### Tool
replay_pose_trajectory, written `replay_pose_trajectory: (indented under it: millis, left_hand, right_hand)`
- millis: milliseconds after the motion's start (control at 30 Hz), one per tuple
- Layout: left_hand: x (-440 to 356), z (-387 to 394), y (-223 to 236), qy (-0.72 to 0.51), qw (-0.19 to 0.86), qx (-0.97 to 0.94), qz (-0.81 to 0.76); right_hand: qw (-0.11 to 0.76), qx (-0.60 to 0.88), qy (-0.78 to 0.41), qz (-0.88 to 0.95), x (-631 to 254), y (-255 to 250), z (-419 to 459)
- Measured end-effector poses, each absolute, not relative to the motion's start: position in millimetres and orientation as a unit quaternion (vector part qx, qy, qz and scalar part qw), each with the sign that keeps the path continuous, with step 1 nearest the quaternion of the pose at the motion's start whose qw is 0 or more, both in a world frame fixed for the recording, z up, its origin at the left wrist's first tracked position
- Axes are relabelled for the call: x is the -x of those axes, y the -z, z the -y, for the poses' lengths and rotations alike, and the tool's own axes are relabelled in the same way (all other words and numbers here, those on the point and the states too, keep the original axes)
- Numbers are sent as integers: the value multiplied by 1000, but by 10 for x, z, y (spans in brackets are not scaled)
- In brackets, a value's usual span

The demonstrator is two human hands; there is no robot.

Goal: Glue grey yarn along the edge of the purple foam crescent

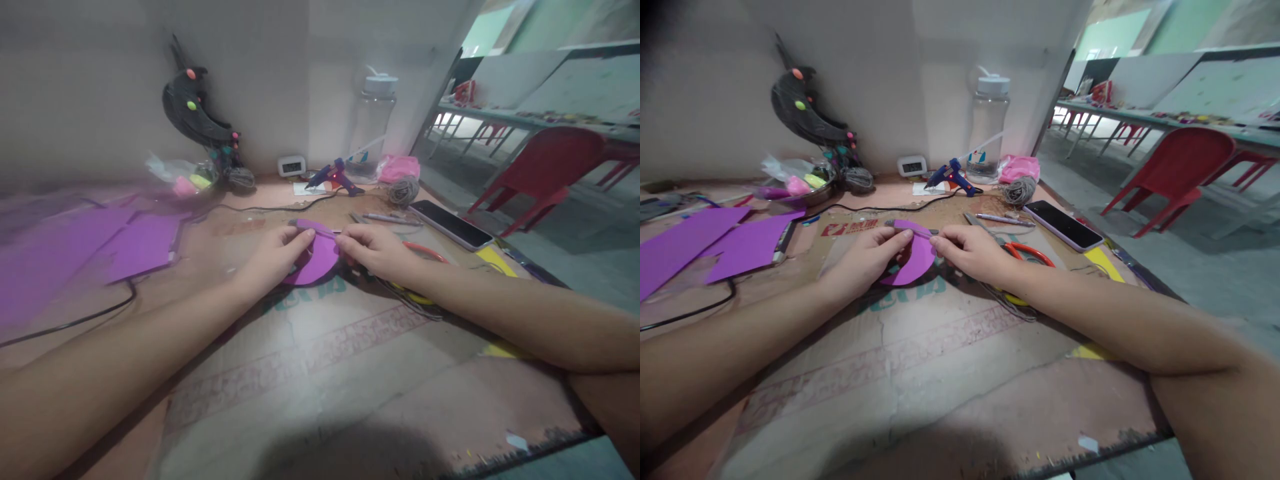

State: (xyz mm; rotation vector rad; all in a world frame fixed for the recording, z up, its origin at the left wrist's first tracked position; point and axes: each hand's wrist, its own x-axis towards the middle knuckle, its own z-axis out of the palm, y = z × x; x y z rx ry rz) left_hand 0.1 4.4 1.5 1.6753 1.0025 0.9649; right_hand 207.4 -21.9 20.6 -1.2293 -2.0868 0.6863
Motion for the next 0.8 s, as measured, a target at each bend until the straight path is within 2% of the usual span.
replay_pose_trajectory:
  millis: [233,433,533,800]
  left_hand:
    - [10,-39,-21,-354,449,-709,-414]
    - [9,-31,-37,-341,453,-710,-417]
    - [6,-32,-38,-345,453,-710,-414]
    - [4,-11,-58,-348,444,-708,-425]
  right_hand:
    - [368,401,-158,824,-2114,-215,266]
    - [326,288,-109,894,-2094,-199,293]
    - [314,275,-123,900,-2075,-186,285]
    - [320,386,-236,833,-2048,-257,331]
